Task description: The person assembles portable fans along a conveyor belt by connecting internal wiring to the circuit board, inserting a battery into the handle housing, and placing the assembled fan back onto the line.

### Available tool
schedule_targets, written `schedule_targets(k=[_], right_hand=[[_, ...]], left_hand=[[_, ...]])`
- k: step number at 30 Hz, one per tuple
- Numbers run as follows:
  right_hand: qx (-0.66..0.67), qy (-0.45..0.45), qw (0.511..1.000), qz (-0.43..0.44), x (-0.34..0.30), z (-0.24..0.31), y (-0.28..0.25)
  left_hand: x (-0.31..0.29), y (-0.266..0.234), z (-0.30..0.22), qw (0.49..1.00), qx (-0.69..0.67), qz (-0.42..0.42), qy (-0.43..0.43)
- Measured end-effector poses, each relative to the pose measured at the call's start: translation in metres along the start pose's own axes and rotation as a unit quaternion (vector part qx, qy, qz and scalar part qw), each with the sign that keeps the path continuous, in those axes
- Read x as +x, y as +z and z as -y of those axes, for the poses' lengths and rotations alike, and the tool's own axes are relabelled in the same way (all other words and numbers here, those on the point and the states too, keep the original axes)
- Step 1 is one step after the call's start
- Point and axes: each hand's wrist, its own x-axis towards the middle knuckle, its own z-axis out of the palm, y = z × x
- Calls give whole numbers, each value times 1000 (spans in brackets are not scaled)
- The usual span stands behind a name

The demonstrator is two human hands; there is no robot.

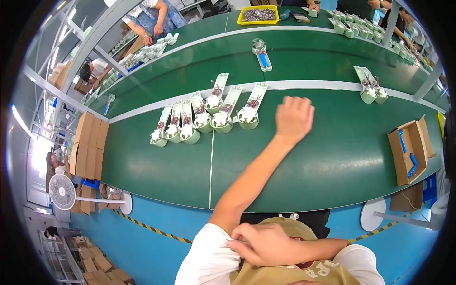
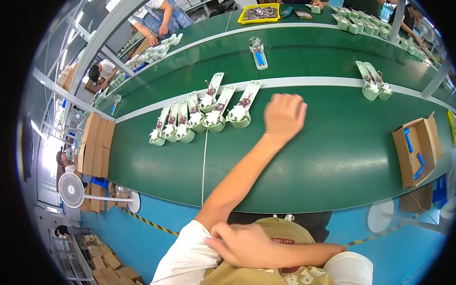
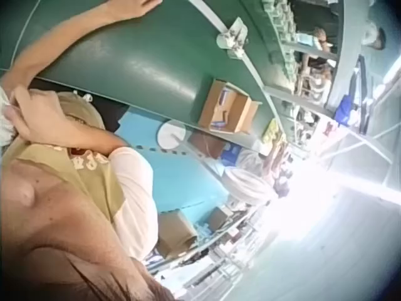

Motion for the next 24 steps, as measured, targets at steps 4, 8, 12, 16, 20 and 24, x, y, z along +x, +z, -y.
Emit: schedule_targets(k=[4, 8, 12, 16, 20, 24], right_hand=[[90, 153, 960, -218, 4, -25, -28], [89, 91, 959, -255, 10, -37, -53], [45, 107, 963, -243, -1, -51, -58], [4, 150, 949, -278, -29, -70, -70], [10, 222, 921, -321, -42, -75, -89], [-53, 219, 918, -327, -33, -83, -104]], left_hand=[[-8, -29, 36, 987, 136, 35, -78], [-16, -31, 54, 958, 213, 128, -147], [-35, -38, 51, 976, 169, 74, -114], [-61, -68, 36, 990, 37, 109, -86], [-85, -96, -3, 973, -119, 176, 88], [-110, -97, -25, 909, -247, 217, 256]])
